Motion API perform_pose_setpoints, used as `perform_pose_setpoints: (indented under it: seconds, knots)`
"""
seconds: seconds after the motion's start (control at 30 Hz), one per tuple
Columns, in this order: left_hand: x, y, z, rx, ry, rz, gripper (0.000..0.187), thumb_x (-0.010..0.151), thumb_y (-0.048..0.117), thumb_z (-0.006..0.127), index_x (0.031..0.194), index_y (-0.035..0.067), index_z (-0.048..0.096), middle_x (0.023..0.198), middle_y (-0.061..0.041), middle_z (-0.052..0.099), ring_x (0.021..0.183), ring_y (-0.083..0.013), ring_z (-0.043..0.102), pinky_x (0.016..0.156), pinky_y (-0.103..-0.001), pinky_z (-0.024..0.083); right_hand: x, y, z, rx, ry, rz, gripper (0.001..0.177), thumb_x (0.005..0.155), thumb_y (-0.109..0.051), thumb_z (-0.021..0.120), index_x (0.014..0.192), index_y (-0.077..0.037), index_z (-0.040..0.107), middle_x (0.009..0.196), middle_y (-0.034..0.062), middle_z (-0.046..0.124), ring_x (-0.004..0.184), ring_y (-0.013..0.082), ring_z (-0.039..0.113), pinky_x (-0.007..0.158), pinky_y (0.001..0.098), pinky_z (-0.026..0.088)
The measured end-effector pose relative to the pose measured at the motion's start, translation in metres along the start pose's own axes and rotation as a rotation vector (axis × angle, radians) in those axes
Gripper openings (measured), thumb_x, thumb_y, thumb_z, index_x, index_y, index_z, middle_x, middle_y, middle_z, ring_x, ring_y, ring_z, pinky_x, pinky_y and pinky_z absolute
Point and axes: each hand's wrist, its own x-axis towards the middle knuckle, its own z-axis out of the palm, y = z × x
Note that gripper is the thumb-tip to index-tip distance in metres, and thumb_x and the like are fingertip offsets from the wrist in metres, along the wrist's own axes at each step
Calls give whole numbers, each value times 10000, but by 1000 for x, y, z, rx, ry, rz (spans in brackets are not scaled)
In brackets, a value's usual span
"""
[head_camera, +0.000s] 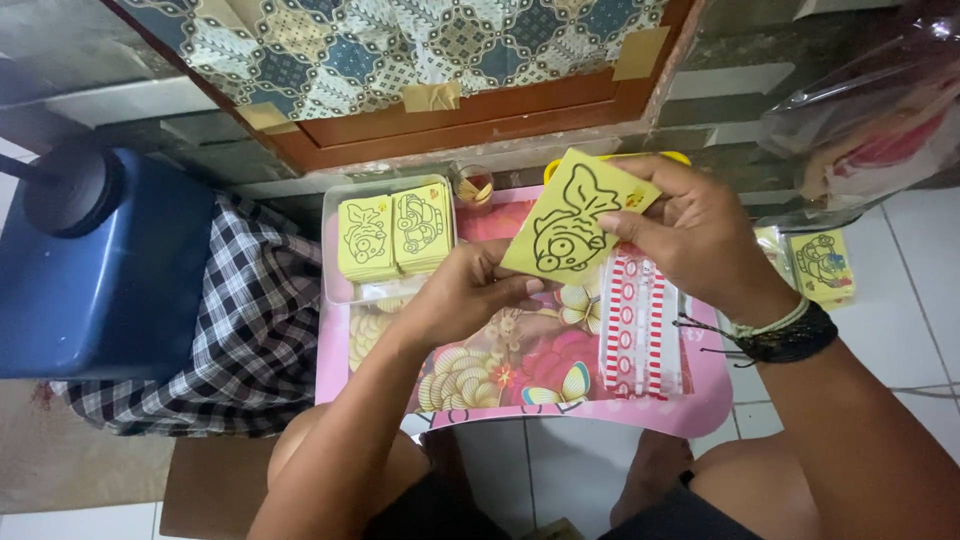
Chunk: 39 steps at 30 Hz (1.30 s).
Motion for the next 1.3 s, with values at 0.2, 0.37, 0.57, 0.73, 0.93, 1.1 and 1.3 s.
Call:
perform_pose_setpoints:
  seconds: [0.2, 0.37, 0.57, 0.73, 0.93, 1.1, 1.3]
  knots:
    - [3, -6, 4, -118, 5, 16, 205, 986, 61, 622, 1154, -46, 667, 1154, -153, 740, 1012, -273, 747, 952, -438, 682, -1, 4, 2, -372, -65, -427, 358, 1003, -101, 585, 1345, -29, 664, 1285, 130, 679, 1209, 250, 634, 1047, 367, 485]
    - [3, -1, 3, 85, 117, -30, 174, 957, 153, 699, 1094, 50, 731, 1064, -28, 773, 911, -106, 678, 776, -272, 577, -2, 13, 10, -502, -51, -548, 327, 946, -80, 686, 1273, -80, 697, 1256, 150, 702, 1209, 320, 632, 1039, 393, 483]
    - [0, 10, 5, 34, 178, -52, 104, 960, 163, 711, 1024, 81, 723, 907, -5, 713, 751, -104, 582, 659, -260, 476, -8, 4, 17, -504, 26, -707, 166, 931, -24, 767, 1092, -34, 727, 1117, 110, 662, 1124, 278, 642, 1024, 400, 518]
    - [0, 12, 4, -40, 209, 6, 65, 976, 148, 719, 1018, 105, 743, 835, 33, 705, 645, -54, 518, 563, -214, 415, -6, 12, 24, -483, -105, -728, 247, 877, -104, 818, 1115, -82, 756, 1227, 146, 574, 1203, 301, 611, 1018, 401, 511]
    - [-3, 13, 2, 34, 231, 56, 283, 931, 182, 716, 1191, 70, 722, 1087, -62, 750, 968, -120, 694, 731, -271, 592, -6, 10, 34, -403, -258, -520, 236, 836, -120, 834, 1062, -161, 783, 1294, 90, 555, 1364, 274, 540, 1162, 420, 430]
    - [-7, 7, 3, 83, 111, 187, 365, 966, 143, 686, 1307, 18, 655, 1135, -184, 765, 1130, -281, 687, 1060, -494, 492, 1, 26, 30, -335, -282, -302, 124, 836, -52, 805, 958, -56, 818, 1176, 179, 703, 1143, 364, 699, 996, 501, 490]
    - [-5, 7, 16, 448, 216, 268, 1101, 865, 25, 777, 1649, 353, 77, 1485, -275, 557, 1259, -557, 590, 1052, -628, 508, 5, 36, 21, -314, -117, -113, 93, 940, -10, 723, 975, 66, 764, 1070, 246, 719, 1038, 321, 696, 962, 477, 509]
